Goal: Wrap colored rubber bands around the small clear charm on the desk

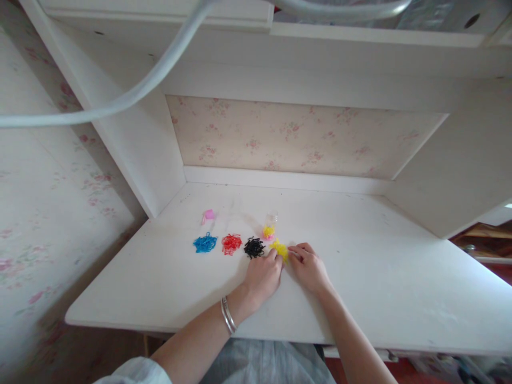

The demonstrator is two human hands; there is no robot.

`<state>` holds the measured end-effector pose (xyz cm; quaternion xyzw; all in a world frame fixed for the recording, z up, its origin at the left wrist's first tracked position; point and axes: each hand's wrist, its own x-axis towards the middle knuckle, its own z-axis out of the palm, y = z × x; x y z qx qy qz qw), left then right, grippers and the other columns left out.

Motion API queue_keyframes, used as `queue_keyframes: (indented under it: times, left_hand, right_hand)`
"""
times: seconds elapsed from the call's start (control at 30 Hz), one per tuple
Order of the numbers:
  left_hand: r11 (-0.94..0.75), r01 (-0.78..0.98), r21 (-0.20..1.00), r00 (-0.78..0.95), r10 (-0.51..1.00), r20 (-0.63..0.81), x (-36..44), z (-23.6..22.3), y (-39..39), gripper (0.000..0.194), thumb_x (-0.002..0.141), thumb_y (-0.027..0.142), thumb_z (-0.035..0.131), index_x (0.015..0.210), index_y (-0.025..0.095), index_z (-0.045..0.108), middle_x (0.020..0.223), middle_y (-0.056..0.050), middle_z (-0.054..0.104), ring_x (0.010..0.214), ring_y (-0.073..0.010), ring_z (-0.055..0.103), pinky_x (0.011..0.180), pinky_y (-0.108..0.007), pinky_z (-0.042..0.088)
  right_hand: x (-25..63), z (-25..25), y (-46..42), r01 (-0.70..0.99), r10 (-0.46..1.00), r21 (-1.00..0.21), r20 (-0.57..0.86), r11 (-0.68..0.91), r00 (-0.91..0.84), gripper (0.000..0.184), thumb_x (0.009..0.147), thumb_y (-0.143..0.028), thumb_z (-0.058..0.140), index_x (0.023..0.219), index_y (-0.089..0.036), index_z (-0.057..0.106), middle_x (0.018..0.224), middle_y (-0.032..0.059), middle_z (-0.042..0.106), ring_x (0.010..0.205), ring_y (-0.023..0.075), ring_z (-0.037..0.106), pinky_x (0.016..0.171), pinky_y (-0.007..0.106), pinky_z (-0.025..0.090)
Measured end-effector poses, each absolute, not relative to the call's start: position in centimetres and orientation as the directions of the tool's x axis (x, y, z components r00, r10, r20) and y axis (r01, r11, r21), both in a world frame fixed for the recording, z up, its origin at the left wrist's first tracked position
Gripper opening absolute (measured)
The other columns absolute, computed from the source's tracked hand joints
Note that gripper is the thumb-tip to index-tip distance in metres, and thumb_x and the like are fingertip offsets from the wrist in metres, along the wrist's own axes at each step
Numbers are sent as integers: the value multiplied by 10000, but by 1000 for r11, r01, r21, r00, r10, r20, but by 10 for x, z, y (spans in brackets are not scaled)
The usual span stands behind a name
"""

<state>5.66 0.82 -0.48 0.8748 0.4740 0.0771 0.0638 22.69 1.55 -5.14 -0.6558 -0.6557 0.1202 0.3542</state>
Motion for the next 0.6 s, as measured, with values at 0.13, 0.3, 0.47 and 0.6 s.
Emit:
queue_keyframes:
  times: [0.13,0.3,0.47,0.6]
  left_hand:
    - [-551,813,186,543,834,99,56,-6,9,340,958,268,267,1027,199,592,997,-94,592,775,-182,623,627,-287,492]
    - [-569,803,178,557,822,115,56,-10,10,341,959,264,257,1027,193,584,998,-94,592,759,-186,622,604,-291,484]
    - [-580,800,153,569,815,110,55,-12,10,349,964,254,227,1049,190,560,1015,-95,581,731,-180,620,592,-286,479]
    - [-567,809,156,551,824,133,54,-11,9,334,973,280,217,1035,197,534,1022,-79,573,715,-170,625,568,-276,471]
  right_hand:
    - [226,-52,15,807,944,-575,323,136,70,263,834,-335,467,924,-261,702,948,32,622,798,155,608,732,289,469]
    - [225,-50,15,815,948,-566,310,124,71,263,853,-376,456,830,-249,686,926,25,610,760,145,598,695,275,459]
    - [225,-49,14,826,954,-551,293,117,60,267,866,-370,443,902,-260,683,961,24,597,791,148,601,713,279,456]
    - [225,-48,13,830,962,-544,270,122,36,272,867,-352,444,982,-290,683,988,19,589,800,144,602,701,272,454]
